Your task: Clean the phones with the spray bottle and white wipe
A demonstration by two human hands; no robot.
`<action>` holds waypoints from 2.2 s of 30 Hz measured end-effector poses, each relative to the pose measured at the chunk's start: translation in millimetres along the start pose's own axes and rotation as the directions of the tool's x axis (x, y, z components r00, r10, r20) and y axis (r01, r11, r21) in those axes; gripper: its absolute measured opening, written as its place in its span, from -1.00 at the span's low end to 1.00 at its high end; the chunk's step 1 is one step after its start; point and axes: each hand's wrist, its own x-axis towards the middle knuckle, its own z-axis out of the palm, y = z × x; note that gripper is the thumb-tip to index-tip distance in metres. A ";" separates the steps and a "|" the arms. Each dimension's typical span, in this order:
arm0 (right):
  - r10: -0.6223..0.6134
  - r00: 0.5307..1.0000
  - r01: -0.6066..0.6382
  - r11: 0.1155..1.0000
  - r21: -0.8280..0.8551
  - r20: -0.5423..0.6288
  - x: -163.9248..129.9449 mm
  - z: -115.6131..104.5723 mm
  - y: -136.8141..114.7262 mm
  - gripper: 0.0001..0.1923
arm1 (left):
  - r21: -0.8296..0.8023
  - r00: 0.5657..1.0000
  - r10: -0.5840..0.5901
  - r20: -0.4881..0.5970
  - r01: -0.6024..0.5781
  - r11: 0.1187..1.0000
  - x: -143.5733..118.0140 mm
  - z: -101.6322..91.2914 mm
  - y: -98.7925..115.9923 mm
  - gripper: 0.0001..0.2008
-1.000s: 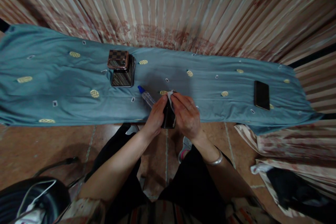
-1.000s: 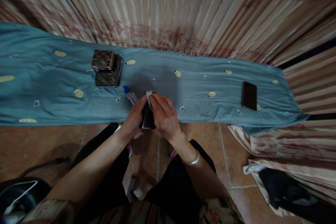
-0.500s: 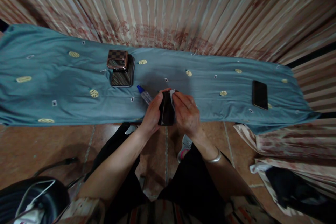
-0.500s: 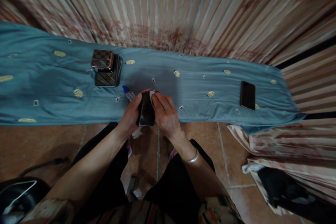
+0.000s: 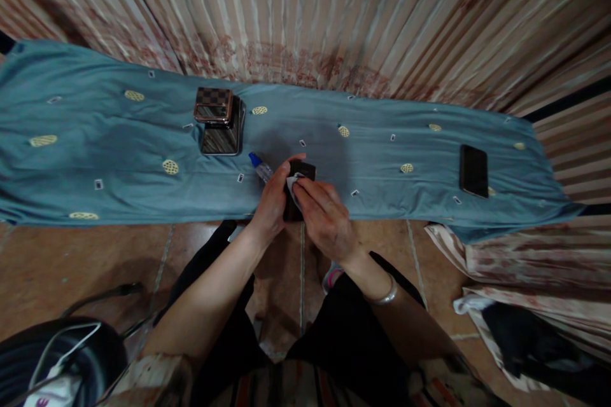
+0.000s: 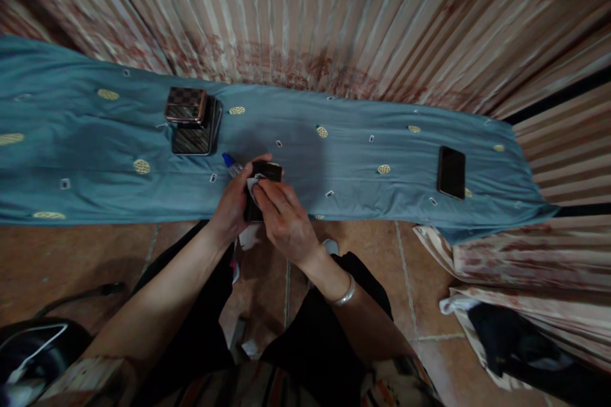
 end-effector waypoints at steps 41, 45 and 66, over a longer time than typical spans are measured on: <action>0.042 0.999 -0.043 0.998 0.040 0.020 -2.9 0.6 6.5 -0.66 | -0.128 0.997 -0.027 -0.072 0.017 0.992 9.1 -6.3 14.1 -0.61; 0.059 0.998 -0.058 0.998 0.038 -0.033 -3.8 2.5 14.8 -0.66 | -0.136 0.998 -0.057 -0.019 0.054 0.989 7.1 -2.8 10.2 -0.60; -0.017 0.998 0.016 1.000 -0.004 -0.053 1.3 -1.9 -2.3 -0.66 | -0.054 1.000 -0.010 0.022 0.012 0.998 3.8 0.0 -1.5 -0.63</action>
